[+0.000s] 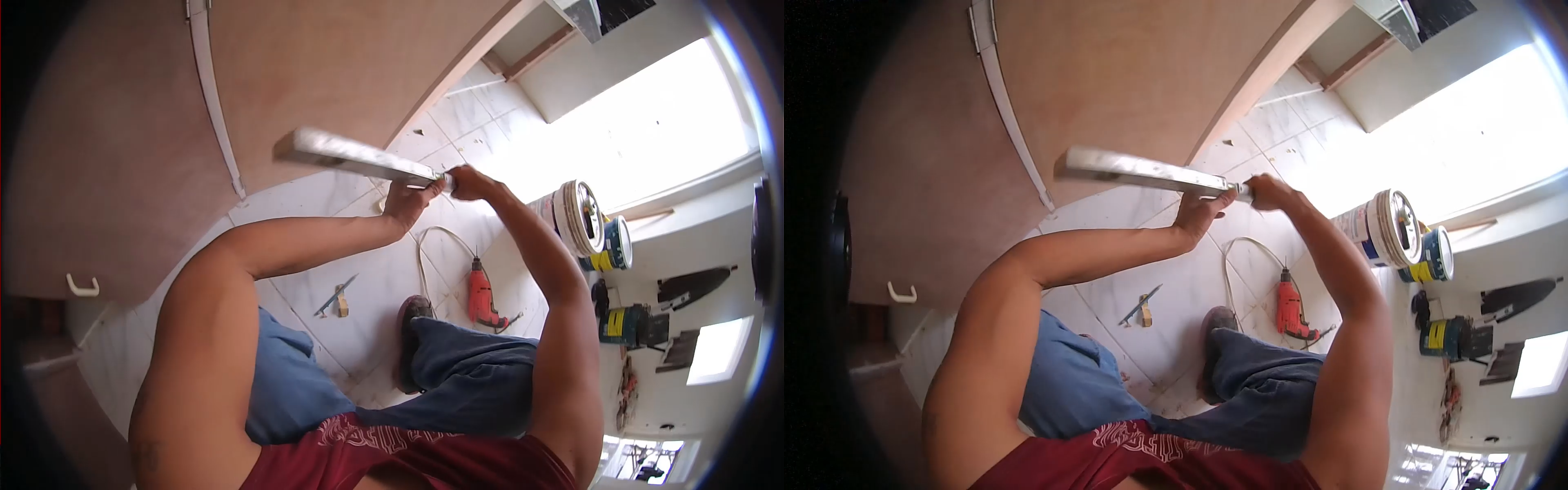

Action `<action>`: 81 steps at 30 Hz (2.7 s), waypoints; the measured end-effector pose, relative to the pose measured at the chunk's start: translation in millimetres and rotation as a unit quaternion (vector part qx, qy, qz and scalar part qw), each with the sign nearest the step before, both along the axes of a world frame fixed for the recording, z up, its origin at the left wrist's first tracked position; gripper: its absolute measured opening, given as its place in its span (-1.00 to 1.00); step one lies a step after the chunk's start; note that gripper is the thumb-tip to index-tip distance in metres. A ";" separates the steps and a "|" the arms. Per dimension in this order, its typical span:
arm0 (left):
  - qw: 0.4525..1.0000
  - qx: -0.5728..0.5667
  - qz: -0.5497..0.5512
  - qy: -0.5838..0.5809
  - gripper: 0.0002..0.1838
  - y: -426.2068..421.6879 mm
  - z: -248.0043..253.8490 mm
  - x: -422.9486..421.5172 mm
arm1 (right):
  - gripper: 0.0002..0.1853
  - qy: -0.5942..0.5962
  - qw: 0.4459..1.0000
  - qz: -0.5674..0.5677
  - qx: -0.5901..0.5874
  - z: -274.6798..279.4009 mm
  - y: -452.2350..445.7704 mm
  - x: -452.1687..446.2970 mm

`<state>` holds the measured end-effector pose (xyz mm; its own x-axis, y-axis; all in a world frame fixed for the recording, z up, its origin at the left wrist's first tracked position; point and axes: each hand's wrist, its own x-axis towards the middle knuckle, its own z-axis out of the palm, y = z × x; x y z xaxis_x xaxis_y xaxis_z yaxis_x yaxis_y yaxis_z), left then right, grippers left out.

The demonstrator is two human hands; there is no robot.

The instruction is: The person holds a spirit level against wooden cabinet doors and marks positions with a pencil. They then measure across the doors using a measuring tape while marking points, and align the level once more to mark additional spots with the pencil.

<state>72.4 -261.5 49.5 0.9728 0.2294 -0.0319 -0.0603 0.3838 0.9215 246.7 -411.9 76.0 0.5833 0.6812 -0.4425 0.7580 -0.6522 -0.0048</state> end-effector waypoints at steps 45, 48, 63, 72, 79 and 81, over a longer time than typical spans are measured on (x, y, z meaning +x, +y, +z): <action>0.861 -0.310 0.397 0.070 -0.49 155.4 -20.2 11.5 | -0.44 0.636 0.514 -0.209 0.536 -56.4 127.6 58.1; 0.862 -0.310 0.397 0.051 -0.66 167.3 -34.2 19.9 | -0.34 0.579 0.563 -0.268 0.526 -61.4 134.6 65.7; 0.886 -0.241 0.395 0.003 -0.57 190.1 -47.3 22.4 | -0.59 0.388 0.780 -0.201 0.448 -79.6 165.0 59.7; 0.880 -0.256 0.400 0.000 -0.52 185.1 -41.7 17.9 | -0.80 0.250 0.884 0.386 0.080 -201.8 109.8 -162.8; 0.888 -0.241 0.390 0.016 -0.50 188.7 -45.8 18.5 | -0.79 0.222 0.867 0.444 0.047 -217.2 90.3 -177.1; 0.890 -0.237 0.388 0.016 -0.51 188.6 -46.8 19.4 | -0.80 0.210 0.867 0.450 0.044 -217.3 92.8 -172.2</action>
<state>91.8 -72.8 2.7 0.5234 0.7862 -0.3286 -0.4536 0.5835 0.6736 74.6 -319.0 -141.4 -0.4024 0.8185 -0.4100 0.8786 0.2195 -0.4240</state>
